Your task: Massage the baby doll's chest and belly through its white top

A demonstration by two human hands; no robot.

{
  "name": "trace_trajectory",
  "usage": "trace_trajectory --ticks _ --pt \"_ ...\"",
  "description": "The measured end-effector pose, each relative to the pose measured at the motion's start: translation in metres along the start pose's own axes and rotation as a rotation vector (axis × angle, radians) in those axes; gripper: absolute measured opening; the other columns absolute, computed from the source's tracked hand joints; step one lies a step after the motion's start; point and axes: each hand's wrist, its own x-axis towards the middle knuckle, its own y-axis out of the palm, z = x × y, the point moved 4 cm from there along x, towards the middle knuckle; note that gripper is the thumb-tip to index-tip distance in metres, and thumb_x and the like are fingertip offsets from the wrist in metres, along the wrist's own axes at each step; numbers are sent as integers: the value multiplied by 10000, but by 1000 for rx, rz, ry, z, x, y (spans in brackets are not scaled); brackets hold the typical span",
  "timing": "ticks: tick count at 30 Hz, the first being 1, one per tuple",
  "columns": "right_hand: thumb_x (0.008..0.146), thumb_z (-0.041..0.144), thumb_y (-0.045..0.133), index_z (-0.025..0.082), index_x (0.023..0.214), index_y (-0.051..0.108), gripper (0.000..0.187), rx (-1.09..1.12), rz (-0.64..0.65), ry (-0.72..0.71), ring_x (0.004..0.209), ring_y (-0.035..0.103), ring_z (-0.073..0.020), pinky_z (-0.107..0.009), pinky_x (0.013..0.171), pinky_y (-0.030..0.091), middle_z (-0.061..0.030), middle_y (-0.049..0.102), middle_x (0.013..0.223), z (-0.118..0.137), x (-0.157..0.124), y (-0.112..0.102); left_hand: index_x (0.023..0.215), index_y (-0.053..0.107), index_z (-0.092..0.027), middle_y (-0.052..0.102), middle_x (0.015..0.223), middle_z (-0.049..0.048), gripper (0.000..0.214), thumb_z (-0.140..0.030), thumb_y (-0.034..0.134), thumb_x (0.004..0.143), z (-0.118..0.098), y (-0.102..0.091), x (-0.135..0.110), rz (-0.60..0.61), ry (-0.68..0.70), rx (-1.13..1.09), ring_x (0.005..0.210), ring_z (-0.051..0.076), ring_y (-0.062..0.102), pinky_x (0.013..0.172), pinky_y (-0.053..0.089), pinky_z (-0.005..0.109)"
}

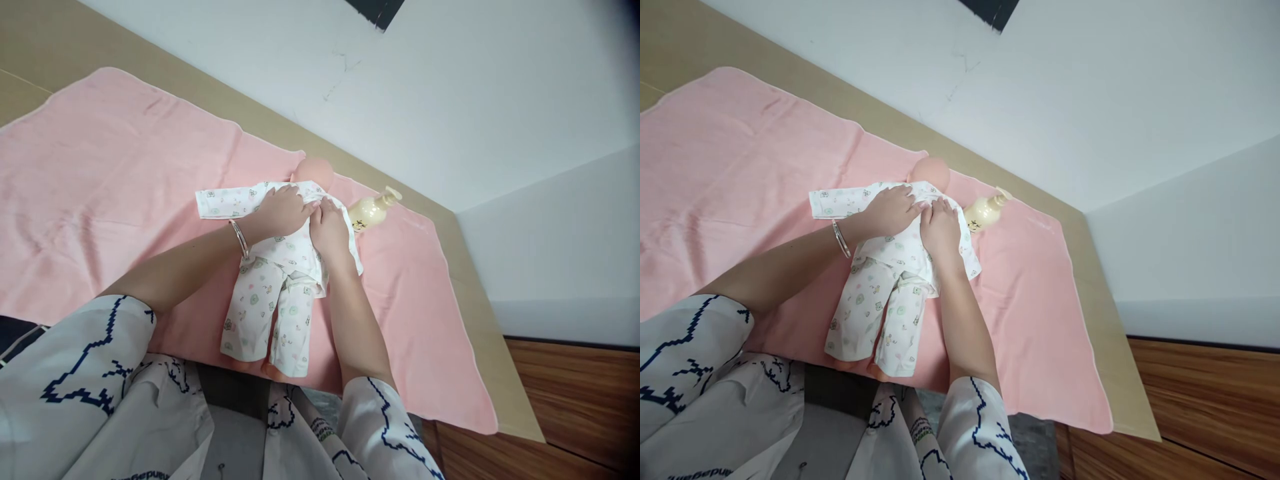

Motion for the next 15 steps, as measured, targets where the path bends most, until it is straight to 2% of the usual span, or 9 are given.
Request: trace_trajectory --ticks 3,5,15 --pt "1044 312 259 102 1110 682 476 -110 -27 -11 1296 598 -335 -546 1178 351 -228 694 1278 8 -2 -3 1226 649 -45 574 1405 231 566 -424 260 1066 9 5 5 15 -48 78 1364 335 489 1134 390 508" --pt "1043 304 261 105 1040 691 474 -160 -45 -12 1183 650 -332 -526 1136 387 -219 731 1154 12 -3 -6 1256 631 -40 558 1434 232 553 -426 286 1062 11 6 6 12 -63 86 1385 332 474 1163 369 501" --pt "1018 359 321 134 908 687 443 -148 -159 20 957 675 -314 -468 960 473 -194 744 931 11 -4 -9 1262 627 -44 561 1432 228 549 -427 290 1059 10 6 6 -5 -54 96 1375 323 484 1166 366 484"
